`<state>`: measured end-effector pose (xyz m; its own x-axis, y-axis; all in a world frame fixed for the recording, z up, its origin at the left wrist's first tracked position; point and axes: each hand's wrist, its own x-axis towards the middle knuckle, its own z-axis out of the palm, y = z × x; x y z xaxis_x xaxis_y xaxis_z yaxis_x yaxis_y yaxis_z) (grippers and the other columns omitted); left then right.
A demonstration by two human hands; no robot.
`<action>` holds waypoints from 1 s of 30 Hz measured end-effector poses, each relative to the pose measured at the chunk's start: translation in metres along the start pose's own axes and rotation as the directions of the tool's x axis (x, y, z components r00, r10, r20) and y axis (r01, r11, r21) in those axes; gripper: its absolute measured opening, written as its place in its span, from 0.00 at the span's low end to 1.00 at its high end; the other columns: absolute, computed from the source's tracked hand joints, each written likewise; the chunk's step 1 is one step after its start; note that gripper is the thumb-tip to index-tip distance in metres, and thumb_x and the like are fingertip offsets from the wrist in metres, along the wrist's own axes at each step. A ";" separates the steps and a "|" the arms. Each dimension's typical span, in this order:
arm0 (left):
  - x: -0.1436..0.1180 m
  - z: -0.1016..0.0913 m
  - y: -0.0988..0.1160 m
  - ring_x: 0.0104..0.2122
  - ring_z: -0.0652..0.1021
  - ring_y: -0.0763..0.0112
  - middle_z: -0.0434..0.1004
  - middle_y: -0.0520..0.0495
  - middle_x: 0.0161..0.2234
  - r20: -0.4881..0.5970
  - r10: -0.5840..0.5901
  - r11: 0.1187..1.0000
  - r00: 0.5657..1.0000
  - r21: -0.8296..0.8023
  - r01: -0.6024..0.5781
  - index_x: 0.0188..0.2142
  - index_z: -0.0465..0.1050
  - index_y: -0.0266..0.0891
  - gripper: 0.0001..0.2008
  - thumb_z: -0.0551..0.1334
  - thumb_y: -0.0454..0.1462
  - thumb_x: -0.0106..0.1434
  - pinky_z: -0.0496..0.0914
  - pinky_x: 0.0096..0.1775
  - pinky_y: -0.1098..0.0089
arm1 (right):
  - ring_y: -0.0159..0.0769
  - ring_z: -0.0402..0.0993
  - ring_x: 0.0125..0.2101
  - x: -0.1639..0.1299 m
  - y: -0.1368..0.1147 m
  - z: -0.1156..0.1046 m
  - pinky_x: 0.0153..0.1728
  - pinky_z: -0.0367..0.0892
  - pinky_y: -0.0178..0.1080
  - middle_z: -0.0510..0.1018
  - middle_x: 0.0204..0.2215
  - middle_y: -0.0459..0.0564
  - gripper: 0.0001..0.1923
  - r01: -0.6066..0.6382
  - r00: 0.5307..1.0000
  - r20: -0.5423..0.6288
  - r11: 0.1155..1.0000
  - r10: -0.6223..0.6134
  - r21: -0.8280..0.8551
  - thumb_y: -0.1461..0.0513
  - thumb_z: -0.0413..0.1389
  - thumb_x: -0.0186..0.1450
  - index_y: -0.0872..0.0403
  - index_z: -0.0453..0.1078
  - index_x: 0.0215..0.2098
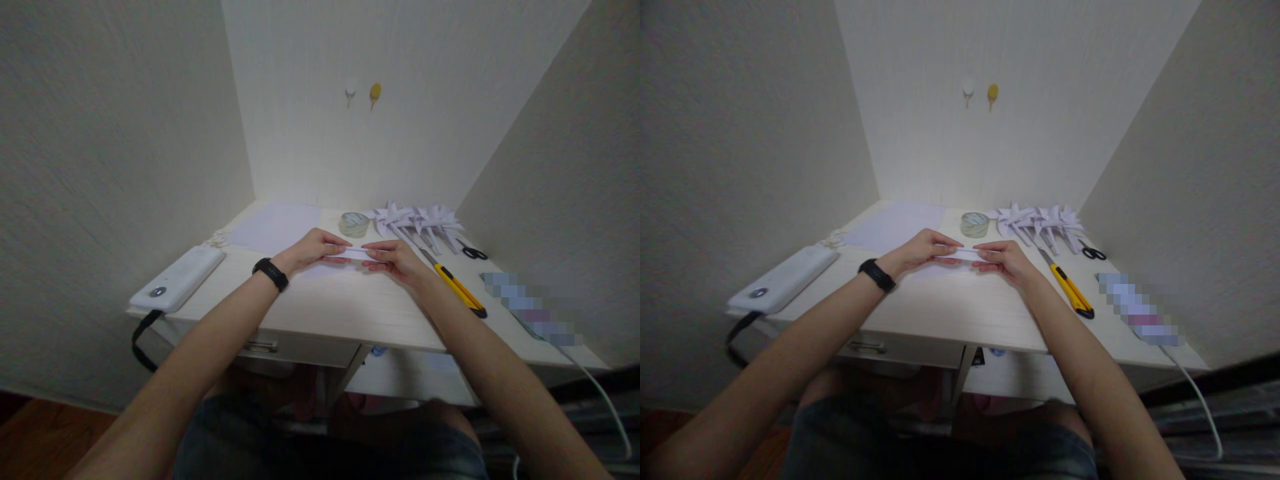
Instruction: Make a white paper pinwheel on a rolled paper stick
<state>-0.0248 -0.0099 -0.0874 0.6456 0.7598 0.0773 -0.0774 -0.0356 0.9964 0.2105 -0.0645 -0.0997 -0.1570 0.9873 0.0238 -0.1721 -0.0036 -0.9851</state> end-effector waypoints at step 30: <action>-0.003 0.006 0.001 0.32 0.80 0.71 0.83 0.39 0.40 -0.031 0.025 0.993 0.999 0.115 -0.022 0.41 0.81 0.30 0.15 0.74 0.34 0.53 0.77 0.43 0.65 | 0.33 0.77 0.20 0.002 0.003 0.007 0.22 0.76 0.32 0.82 0.24 0.54 0.23 0.079 0.991 -0.089 0.980 -0.097 -0.183 0.56 0.75 0.42 0.61 0.80 0.31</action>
<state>-0.0218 -0.0161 -0.0859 0.6198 0.7781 0.1015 -0.0039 -0.1263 0.9920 0.2030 -0.0639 -0.1013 -0.0522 0.9933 0.1035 -0.0029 0.1035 -0.9946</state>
